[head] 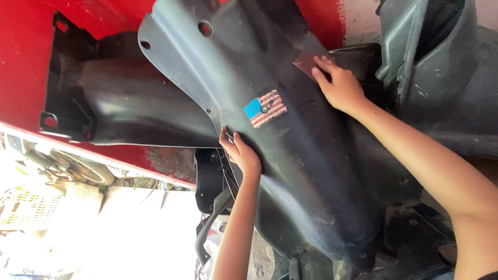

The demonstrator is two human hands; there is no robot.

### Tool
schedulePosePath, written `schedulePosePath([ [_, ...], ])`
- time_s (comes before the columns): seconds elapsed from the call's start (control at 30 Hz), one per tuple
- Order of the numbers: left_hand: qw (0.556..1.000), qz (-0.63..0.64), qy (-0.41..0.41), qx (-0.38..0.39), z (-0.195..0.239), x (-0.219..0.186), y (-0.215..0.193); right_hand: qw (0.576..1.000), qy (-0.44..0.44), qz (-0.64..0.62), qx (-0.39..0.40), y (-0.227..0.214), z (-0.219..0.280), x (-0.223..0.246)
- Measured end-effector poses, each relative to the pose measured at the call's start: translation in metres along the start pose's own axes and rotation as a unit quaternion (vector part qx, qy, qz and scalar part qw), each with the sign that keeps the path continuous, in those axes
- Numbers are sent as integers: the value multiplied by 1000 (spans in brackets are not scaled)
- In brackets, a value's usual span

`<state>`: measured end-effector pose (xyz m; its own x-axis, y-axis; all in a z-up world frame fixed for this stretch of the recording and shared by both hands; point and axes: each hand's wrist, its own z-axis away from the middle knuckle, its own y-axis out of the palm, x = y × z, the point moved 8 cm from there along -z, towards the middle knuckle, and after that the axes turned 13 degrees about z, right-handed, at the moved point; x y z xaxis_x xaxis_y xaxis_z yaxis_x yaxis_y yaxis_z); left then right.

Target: The person sands a black motorcycle part using a piece of sandpaper. They hold the part with one hand and rub the sandpaper over its surface, focusing on the edges and the interior. The person flips the part over to sand the other side as well.

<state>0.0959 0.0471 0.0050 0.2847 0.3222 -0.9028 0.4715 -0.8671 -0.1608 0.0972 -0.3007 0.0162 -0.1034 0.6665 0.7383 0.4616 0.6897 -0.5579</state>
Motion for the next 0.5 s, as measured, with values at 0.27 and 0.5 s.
schedulePosePath([
  [0.27, 1000, -1, 8, 3, 3, -9, 1, 997, -55, 28, -35, -24, 44, 51],
  [0.5, 1000, 7, 14, 5, 4, -14, 1, 999, -48, 18, -19, -6, 62, 57],
])
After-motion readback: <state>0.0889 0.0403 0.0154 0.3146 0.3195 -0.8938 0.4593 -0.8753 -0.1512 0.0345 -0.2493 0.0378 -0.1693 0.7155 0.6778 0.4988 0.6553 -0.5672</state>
